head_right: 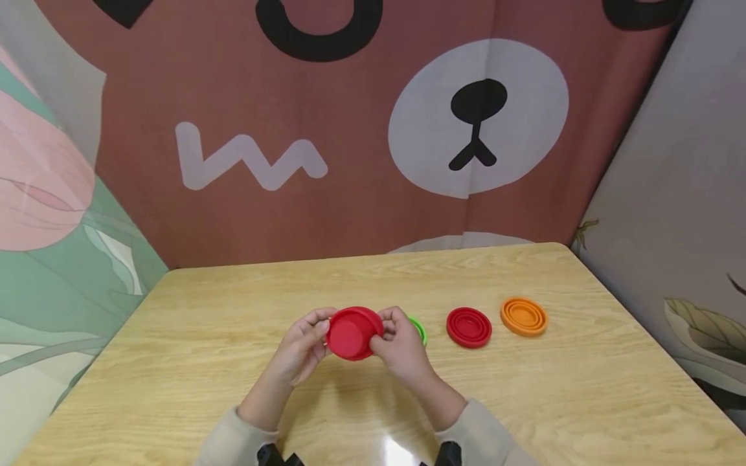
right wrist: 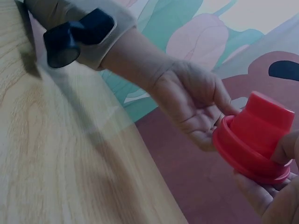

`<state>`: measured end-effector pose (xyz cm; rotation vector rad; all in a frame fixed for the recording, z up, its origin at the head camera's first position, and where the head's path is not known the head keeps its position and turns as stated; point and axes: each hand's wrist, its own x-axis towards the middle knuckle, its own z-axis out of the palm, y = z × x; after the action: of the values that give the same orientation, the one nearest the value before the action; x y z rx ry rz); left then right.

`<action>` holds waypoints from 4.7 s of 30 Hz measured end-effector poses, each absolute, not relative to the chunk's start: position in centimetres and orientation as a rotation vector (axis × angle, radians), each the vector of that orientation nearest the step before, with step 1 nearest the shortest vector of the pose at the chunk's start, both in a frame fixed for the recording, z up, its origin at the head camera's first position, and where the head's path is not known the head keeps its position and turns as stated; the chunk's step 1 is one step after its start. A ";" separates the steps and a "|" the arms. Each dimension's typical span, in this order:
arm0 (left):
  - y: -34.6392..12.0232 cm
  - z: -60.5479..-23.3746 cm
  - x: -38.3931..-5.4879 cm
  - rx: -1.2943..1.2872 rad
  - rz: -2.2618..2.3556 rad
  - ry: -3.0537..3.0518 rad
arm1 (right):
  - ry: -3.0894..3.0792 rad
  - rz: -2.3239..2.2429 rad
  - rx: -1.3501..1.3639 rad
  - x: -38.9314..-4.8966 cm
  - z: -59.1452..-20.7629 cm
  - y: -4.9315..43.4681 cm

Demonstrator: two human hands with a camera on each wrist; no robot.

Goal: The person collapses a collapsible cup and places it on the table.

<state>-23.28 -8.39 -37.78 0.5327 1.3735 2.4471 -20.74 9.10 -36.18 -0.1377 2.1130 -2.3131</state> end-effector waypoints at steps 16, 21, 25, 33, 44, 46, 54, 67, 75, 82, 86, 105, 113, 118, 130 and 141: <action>-9.6 -37.5 -23.2 0.782 2.309 1.318 | 1.577 -2.317 -0.663 -21.0 -36.5 10.5; -9.7 -37.8 -22.9 0.872 2.243 1.318 | 1.529 -2.313 -0.626 -21.1 -36.4 10.4; -9.8 -38.1 -22.8 0.888 2.183 1.298 | 1.526 -2.335 -0.629 -21.1 -36.5 10.7; -9.7 -38.3 -22.5 0.804 2.163 1.388 | 1.588 -2.287 -0.575 -20.8 -36.5 11.3; -9.9 -37.5 -22.4 0.719 1.915 1.627 | 1.727 -1.981 -0.597 -21.0 -36.9 11.7; -9.8 -37.3 -22.6 0.684 1.853 1.687 | 1.747 -1.937 -0.597 -21.1 -36.8 11.9; -9.0 -37.1 -23.2 0.665 1.747 1.792 | 1.857 -1.841 -0.591 -21.4 -36.5 12.3; -9.2 -37.7 -22.9 0.766 1.633 2.017 | 2.091 -1.789 -0.611 -20.9 -37.1 11.5; -9.4 -37.9 -23.0 0.849 1.718 1.952 | 2.134 -1.858 -0.534 -21.0 -37.3 10.8; -9.2 -37.6 -23.2 0.843 1.857 1.916 | 1.605 -2.165 -0.661 -21.8 -37.9 11.5; -9.2 -37.5 -23.3 0.852 1.914 1.888 | 1.260 -2.227 -0.783 -21.9 -38.3 11.8; -9.4 -38.1 -23.6 0.847 1.882 1.904 | 1.555 -2.223 -0.599 -21.1 -38.0 11.0; -9.7 -37.7 -23.6 0.831 2.029 1.577 | 1.886 -2.142 -0.547 -21.2 -36.9 10.4; -9.6 -37.6 -23.5 0.795 2.070 1.406 | 1.919 -2.063 -0.599 -21.3 -36.9 10.5; -9.2 -37.6 -23.1 0.772 2.240 1.213 | 1.264 -2.328 -0.696 -20.9 -38.7 10.6; -8.7 -37.9 -23.3 0.710 2.404 1.187 | 1.228 -2.367 -0.742 -21.1 -39.0 10.9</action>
<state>-23.26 -8.71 -37.87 0.7099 1.1867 2.4037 -21.15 10.89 -39.03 -0.7416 1.2279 -2.3666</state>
